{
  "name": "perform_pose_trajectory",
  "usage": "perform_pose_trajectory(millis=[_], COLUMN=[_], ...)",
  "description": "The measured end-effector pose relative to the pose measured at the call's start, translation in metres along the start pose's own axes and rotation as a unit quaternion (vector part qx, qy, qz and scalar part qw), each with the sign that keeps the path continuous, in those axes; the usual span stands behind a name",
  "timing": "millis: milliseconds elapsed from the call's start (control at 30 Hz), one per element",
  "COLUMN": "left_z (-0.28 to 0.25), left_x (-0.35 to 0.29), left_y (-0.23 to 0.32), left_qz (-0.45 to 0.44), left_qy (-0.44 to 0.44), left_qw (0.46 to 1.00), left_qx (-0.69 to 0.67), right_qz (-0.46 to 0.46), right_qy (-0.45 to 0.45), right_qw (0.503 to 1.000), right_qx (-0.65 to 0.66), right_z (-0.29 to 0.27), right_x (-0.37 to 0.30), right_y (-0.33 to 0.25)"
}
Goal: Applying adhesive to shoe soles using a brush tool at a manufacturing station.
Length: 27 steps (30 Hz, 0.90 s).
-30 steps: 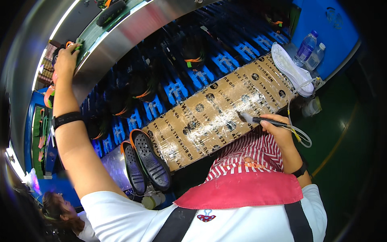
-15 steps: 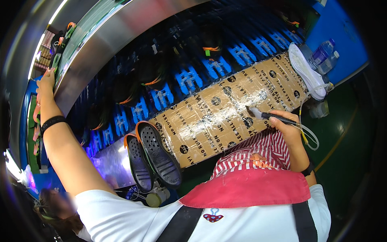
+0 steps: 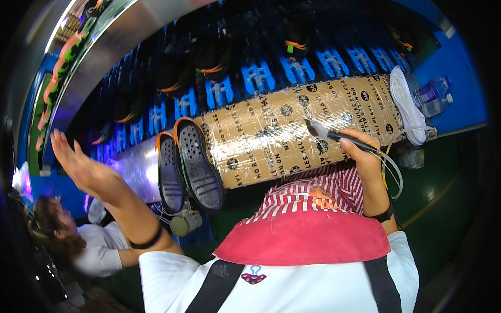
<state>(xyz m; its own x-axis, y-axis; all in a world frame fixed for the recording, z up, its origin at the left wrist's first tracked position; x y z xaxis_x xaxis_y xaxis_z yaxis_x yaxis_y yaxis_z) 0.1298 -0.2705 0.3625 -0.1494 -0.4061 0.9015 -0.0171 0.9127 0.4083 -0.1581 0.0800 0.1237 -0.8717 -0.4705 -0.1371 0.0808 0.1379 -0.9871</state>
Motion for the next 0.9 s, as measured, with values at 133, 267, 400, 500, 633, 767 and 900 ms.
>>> perform_pose_trajectory(millis=[133, 267, 400, 500, 633, 767, 900], left_z=[-0.09, -0.11, -0.084, -0.052, -0.037, -0.044, -0.069], left_x=[-0.131, -0.29, -0.399, -0.415, -0.377, -0.316, -0.229], left_y=[-0.027, -0.043, -0.033, -0.03, -0.051, -0.042, -0.025], left_qz=[-0.229, -0.43, -0.548, -0.569, -0.482, -0.387, -0.302], left_qy=[0.21, 0.118, 0.026, -0.014, 0.064, 0.095, 0.075], left_qw=[0.95, 0.886, 0.835, 0.817, 0.871, 0.917, 0.949], left_qx=[-0.012, 0.131, -0.039, -0.088, -0.071, 0.018, 0.057], right_qz=[-0.028, -0.027, -0.047, -0.041, -0.039, -0.056, -0.081], right_qy=[-0.056, -0.095, -0.121, -0.121, -0.13, -0.104, -0.075], right_qw=[0.998, 0.995, 0.991, 0.991, 0.991, 0.993, 0.994], right_qx=[0.005, -0.017, -0.025, -0.026, -0.004, -0.007, -0.007], right_z=[0.027, 0.042, 0.042, 0.041, 0.035, 0.016, -0.006], right_x=[0.004, 0.002, -0.001, -0.006, -0.014, -0.02, -0.024], right_y=[-0.012, -0.017, -0.022, -0.02, -0.021, -0.023, -0.02])
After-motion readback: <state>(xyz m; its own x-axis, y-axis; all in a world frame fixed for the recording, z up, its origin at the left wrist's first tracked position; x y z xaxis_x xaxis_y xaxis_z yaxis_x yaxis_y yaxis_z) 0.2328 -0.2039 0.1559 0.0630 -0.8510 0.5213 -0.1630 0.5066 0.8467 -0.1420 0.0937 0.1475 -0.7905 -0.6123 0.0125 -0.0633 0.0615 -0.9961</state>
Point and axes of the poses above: each hand's wrist, its own x-axis towards the middle knuckle, its own z-axis out of the palm, y = z × x, the point moved 9 cm from there along x, towards the middle knuckle, and after that the axes turned 1 degree about -x, right-handed, at the moved point
